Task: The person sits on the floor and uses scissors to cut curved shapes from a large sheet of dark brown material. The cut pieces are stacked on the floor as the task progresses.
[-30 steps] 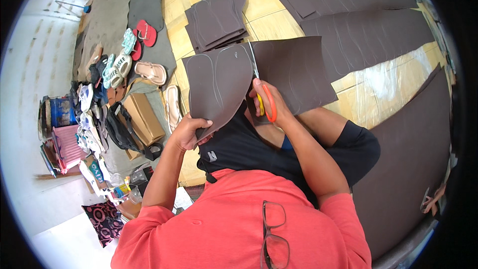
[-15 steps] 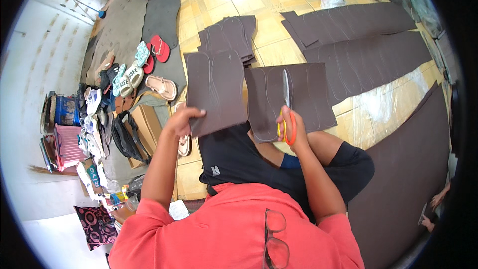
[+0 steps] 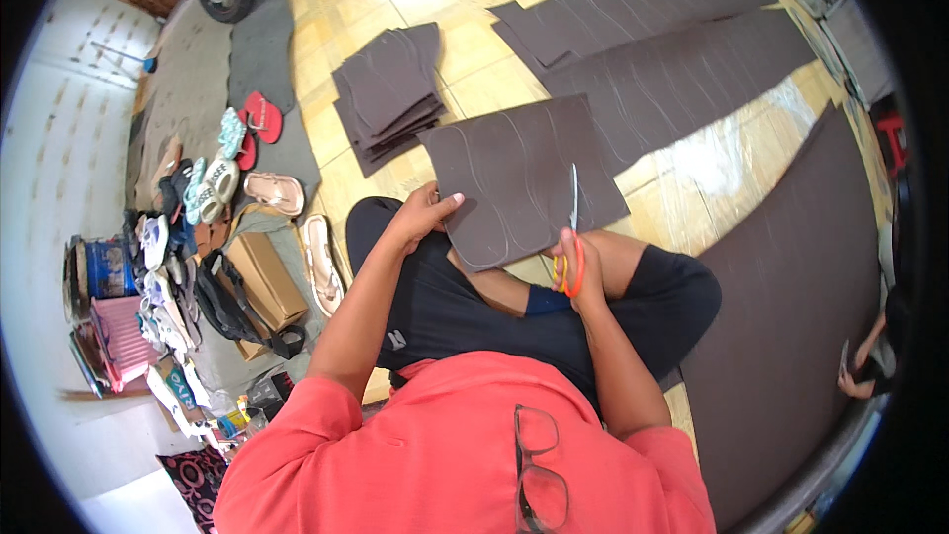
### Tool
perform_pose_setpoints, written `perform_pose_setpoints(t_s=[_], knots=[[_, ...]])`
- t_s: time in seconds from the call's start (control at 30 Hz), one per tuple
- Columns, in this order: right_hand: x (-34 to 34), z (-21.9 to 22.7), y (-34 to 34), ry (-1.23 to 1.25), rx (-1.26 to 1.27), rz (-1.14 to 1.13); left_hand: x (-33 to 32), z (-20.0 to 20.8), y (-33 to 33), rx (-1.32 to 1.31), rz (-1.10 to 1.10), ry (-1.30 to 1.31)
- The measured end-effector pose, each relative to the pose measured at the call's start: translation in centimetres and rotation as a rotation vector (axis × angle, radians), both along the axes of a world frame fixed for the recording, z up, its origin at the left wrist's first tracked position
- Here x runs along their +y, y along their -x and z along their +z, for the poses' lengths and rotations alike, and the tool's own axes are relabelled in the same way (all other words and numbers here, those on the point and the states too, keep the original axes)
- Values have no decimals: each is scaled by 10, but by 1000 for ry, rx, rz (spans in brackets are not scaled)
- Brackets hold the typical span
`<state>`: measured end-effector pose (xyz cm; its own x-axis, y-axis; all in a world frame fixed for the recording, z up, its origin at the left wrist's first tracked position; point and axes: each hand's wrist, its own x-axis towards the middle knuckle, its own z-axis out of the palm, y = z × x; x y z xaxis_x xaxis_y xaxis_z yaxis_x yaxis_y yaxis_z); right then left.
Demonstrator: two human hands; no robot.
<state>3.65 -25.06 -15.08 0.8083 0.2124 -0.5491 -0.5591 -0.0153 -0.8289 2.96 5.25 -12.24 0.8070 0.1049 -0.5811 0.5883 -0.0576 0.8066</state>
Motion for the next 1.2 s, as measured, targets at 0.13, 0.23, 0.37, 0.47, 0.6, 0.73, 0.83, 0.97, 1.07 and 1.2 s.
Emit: perform_pose_setpoints(t_s=[0.13, 0.23, 0.37, 0.47, 0.6, 0.73, 0.83, 0.97, 1.07, 1.2], knots=[[6, 1, -3, 1, -1, 29, -29, 15, 5, -149, 158, 306], [7, -2, -3, 38, -20, 63, -56, 13, 12, -282, 185, 493], [11, 1, -3, 61, -26, 79, -75, -13, 20, -102, 254, 389], [8, -1, -2, 49, -21, 67, -73, -18, 18, -64, 298, 197], [8, 14, 3, 76, -131, 127, -31, 8, 8, -157, 376, -21], [12, 44, 20, 116, -255, 251, 3, 58, 6, -436, 519, 68], [15, 46, 30, 133, -448, 358, 14, 84, 6, -561, 611, 130], [30, 76, 27, 79, -518, 410, 13, 111, 11, -652, 664, 122], [37, 89, 19, 40, -564, 399, 8, 116, 16, -650, 586, 151], [36, 95, 17, -32, -524, 396, -2, 123, 19, -631, 579, 161]])
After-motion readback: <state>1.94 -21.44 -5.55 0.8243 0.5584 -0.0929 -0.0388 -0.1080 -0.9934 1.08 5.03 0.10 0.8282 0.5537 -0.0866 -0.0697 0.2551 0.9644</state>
